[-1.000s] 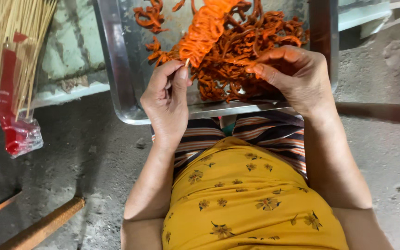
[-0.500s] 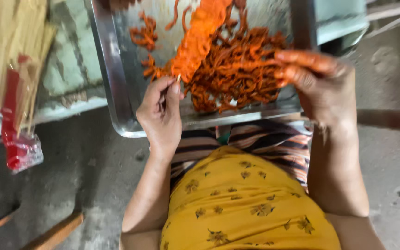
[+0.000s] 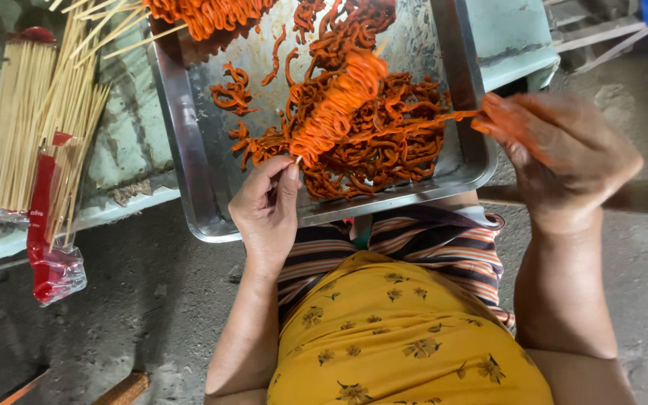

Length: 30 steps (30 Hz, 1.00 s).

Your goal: The person skewers small pieces of orange-colored food onto a wooden stick. The person picks up pieces of the food from a metal tray and slides them one by one onto the skewer by hand.

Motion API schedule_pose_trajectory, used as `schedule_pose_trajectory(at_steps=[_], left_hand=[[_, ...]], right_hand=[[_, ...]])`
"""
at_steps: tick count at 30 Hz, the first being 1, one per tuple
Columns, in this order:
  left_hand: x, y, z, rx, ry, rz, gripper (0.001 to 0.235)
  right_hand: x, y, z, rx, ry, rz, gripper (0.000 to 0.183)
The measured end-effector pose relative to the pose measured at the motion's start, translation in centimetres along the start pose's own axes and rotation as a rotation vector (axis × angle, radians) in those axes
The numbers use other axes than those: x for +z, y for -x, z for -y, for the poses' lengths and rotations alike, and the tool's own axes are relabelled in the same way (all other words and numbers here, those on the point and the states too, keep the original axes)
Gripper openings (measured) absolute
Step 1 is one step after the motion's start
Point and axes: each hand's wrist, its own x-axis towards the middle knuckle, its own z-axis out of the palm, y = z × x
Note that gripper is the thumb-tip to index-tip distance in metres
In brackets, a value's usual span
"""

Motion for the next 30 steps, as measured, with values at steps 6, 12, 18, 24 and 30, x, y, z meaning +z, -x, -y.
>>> schedule_pose_trajectory(at_steps=[6,12,18,24,30], left_hand=[[0.0,-0.1,-0.6,0.033,-0.060,0.021,0.012],[-0.2,0.2,-1.1,0.067,-0.169,0.079,0.010],[0.1,0.1,-1.0,0.064,-0.122,0.112,0.012],[0.3,0.0,-1.1,0.089,-0.202,0.135,0.012],[0.5,0.0,-1.4,0.095,-0.243,0.137,0.010]], right_hand=[[0.1,0.2,0.1,0.036,0.051,0.116,0.021],[4.7,2.4,-1.9,0.452,-0.942,-0.142,0.012],[8.0,2.7,-2.4,0.845,-1.534,-0.238,0.012],[8.5,2.7,-2.7,1.027,-1.642,-0.263,0.018],[8.4,2.5,-2.8,1.021,-1.639,-0.239,0.019]])
